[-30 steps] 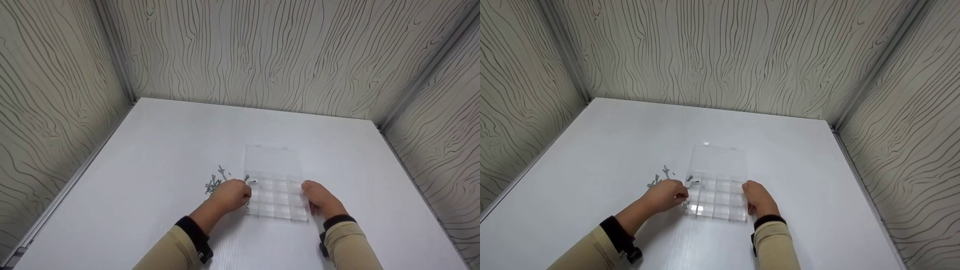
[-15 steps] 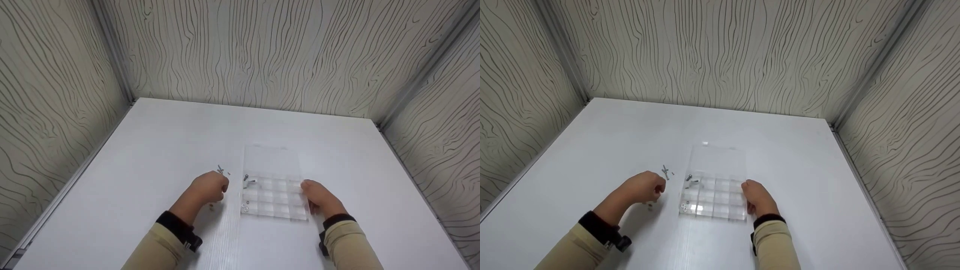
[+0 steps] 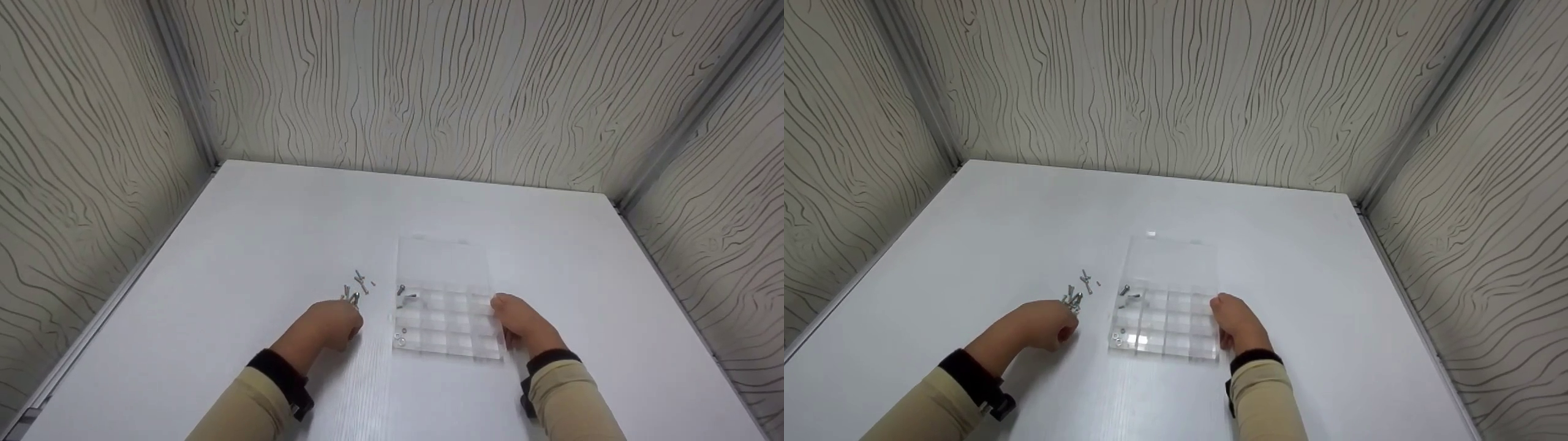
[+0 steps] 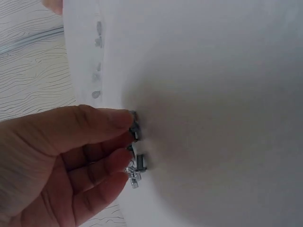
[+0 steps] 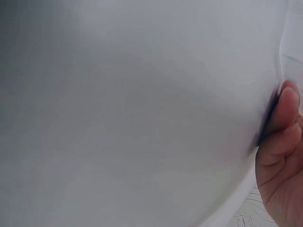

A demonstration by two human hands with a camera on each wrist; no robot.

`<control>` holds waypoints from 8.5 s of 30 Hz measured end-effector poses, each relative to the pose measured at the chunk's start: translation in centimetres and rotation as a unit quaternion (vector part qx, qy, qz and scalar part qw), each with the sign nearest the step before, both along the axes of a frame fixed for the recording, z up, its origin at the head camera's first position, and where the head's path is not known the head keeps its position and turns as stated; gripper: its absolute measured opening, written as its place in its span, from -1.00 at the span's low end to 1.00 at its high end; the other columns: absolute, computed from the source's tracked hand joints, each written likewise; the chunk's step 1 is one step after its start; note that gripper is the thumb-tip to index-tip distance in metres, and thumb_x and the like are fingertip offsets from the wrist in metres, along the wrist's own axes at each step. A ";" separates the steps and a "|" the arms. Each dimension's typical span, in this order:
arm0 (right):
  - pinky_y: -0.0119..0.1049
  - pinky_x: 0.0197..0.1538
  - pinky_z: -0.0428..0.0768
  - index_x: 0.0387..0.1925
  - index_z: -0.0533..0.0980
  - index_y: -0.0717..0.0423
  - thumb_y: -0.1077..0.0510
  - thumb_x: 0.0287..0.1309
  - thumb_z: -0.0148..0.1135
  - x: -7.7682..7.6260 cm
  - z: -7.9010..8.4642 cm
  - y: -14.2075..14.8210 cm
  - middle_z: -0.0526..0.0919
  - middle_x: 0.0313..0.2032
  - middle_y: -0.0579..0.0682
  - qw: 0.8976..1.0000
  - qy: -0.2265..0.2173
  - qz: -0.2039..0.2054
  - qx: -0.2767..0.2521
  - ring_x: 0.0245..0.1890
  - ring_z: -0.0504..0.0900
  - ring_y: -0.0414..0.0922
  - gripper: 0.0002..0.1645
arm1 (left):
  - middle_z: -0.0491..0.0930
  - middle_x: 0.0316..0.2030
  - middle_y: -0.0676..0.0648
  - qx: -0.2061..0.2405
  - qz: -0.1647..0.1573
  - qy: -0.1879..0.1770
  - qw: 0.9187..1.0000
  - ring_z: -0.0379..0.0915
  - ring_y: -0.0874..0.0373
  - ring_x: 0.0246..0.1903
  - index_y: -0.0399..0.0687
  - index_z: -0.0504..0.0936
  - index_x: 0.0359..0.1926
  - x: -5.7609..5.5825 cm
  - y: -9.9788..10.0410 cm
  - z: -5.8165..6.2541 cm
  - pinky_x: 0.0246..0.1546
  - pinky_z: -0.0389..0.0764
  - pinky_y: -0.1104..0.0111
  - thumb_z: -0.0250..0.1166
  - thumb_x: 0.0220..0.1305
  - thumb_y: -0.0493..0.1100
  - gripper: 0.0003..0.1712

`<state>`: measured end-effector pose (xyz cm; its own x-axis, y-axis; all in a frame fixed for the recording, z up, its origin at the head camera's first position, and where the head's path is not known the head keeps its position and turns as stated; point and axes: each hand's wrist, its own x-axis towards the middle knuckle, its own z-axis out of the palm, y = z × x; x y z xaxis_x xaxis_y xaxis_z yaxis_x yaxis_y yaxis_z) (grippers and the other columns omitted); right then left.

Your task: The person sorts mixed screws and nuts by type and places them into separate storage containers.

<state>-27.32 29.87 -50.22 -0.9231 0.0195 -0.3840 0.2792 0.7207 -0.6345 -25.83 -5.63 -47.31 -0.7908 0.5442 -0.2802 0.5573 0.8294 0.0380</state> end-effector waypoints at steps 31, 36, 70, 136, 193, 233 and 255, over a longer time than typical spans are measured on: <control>-0.29 -0.72 0.42 -0.22 0.33 0.14 -0.02 0.39 -0.35 0.1 -0.1 -0.2 0.41 -0.74 0.04 1.000 -0.015 -0.016 0.000 -0.77 0.43 -0.06 -0.63 | 0.42 -0.60 0.13 0.183 0.002 0.064 0.981 0.31 0.25 -0.56 0.05 0.50 -0.50 -2.7 5.4 1.5 -0.56 0.39 0.45 0.26 0.10 -0.26 -0.86; -0.30 -0.74 0.41 -0.26 0.32 0.15 0.01 0.38 -0.36 0.1 -0.1 -0.3 0.40 -0.76 0.06 1.000 -0.003 -0.007 -0.004 -0.80 0.43 -0.06 -0.64 | 0.50 -0.52 0.10 0.182 0.021 0.086 0.979 0.38 0.23 -0.48 0.03 0.54 -0.42 -3.3 7.1 1.5 -0.46 0.47 0.42 0.23 0.13 -0.24 -0.94; -0.36 -0.79 0.36 -0.34 0.35 0.16 0.01 0.39 -0.36 0.1 0.1 -0.2 0.35 -0.83 0.00 1.000 0.010 -0.007 -0.008 -0.86 0.39 -0.11 -0.60 | 0.59 -0.31 0.00 0.184 0.165 0.020 0.969 0.51 0.14 -0.25 -0.04 0.61 -0.24 -5.0 6.0 1.4 -0.24 0.55 0.31 0.16 0.18 -0.26 -0.85; -0.31 -0.79 0.39 -0.26 0.34 0.17 0.02 0.36 -0.37 0.1 0.0 -0.3 0.37 -0.79 0.05 1.000 0.006 -0.012 -0.017 -0.84 0.40 -0.08 -0.62 | 0.60 -0.19 -0.03 0.143 0.176 0.094 0.969 0.52 0.12 -0.12 0.00 0.58 -0.06 -4.3 10.3 -0.4 -0.09 0.53 0.31 0.20 0.19 -0.18 -0.73; -0.31 -0.78 0.40 -0.28 0.33 0.17 0.05 0.35 -0.37 0.3 0.2 -0.3 0.39 -0.80 0.03 1.000 0.010 -0.006 0.007 -0.84 0.42 -0.07 -0.65 | 0.58 -0.33 -0.06 0.051 0.203 0.065 0.976 0.50 0.07 -0.23 -0.05 0.57 -0.23 -5.4 4.1 -1.1 -0.21 0.56 0.27 0.22 0.14 -0.27 -0.85; -0.29 -0.80 0.39 -0.36 0.33 0.17 0.07 0.34 -0.35 0.0 -0.1 -0.2 0.39 -0.79 0.06 1.000 0.022 -0.001 0.003 -0.86 0.41 -0.08 -0.66 | 0.56 -0.34 0.02 0.124 0.100 0.101 0.982 0.49 0.16 -0.23 0.01 0.64 -0.19 -4.9 9.0 -0.3 -0.17 0.54 0.38 0.25 0.15 -0.20 -0.82; -0.29 -0.80 0.40 -0.35 0.34 0.16 0.05 0.36 -0.35 0.1 -0.3 -0.1 0.37 -0.82 0.04 1.000 0.030 0.007 -0.004 -0.88 0.39 -0.10 -0.64 | 0.59 -0.22 -0.07 0.135 0.241 0.049 0.960 0.50 0.08 -0.13 -0.09 0.60 -0.22 -5.9 3.8 0.9 -0.12 0.53 0.28 0.19 0.13 -0.35 -0.81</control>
